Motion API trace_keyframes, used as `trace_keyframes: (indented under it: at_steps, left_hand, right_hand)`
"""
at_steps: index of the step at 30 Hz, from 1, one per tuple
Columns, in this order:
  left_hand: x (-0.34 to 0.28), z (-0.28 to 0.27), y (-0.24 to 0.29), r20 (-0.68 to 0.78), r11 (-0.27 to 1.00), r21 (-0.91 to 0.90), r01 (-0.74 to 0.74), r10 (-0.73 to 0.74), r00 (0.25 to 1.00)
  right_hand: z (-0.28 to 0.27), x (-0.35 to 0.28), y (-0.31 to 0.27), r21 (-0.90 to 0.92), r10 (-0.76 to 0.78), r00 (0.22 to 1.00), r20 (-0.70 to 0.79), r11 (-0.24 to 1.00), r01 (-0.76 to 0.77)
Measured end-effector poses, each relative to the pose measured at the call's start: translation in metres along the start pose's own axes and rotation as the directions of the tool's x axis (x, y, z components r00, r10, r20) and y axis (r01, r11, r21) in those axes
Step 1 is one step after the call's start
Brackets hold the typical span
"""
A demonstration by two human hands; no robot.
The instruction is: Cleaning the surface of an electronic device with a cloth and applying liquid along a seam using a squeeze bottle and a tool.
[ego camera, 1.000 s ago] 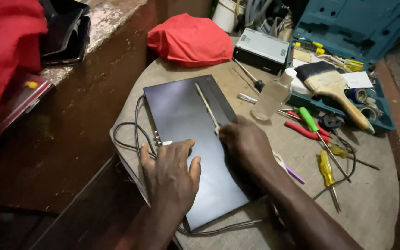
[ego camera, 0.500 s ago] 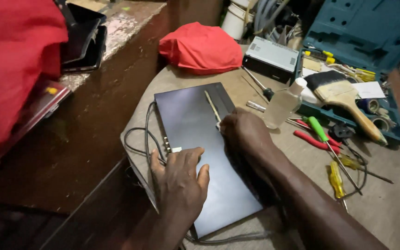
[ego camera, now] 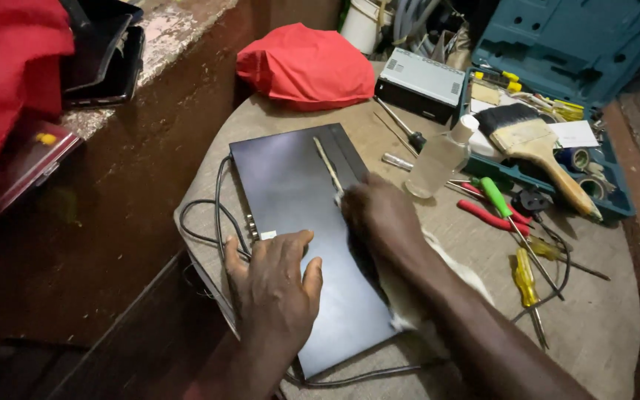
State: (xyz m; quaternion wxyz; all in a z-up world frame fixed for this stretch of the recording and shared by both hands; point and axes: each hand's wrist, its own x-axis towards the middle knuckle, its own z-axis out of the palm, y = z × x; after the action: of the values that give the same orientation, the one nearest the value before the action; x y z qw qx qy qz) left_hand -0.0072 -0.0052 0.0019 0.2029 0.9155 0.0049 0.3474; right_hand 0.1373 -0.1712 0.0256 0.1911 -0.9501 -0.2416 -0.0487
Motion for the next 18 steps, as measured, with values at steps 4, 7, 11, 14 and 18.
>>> trace_keyframes:
  at_steps: [4, 7, 11, 14, 18]
  left_hand:
    - [0.003, -0.002, 0.001, 0.002, 1.0, 0.018, 0.001, -0.001, 1.0]
    - [0.002, 0.0, 0.001, 0.024, 1.0, -0.009, 0.03, -0.029, 0.999]
    - [0.004, -0.004, 0.002, 0.022, 1.0, -0.015, 0.015, -0.015, 1.0]
    - [0.006, -0.003, 0.001, 0.031, 0.999, -0.037, 0.035, -0.033, 0.999]
    - [0.002, -0.002, 0.0, 0.019, 0.998, -0.062, 0.03, -0.028, 0.999]
  right_hand:
    - [-0.021, -0.038, -0.011, -0.011, 0.118, 0.988, 0.101, 0.993, -0.118]
    - [-0.043, -0.091, -0.028, -0.04, 0.34, 0.918, 0.206, 0.94, -0.339]
    - [-0.012, -0.052, 0.004, -0.093, 0.091, 0.99, 0.109, 0.992, -0.081]
    - [-0.03, 0.037, -0.046, 0.147, 0.472, 0.875, 0.108, 0.863, -0.483]
    - [-0.038, 0.016, -0.042, 0.094, 0.444, 0.882, 0.155, 0.882, -0.461]
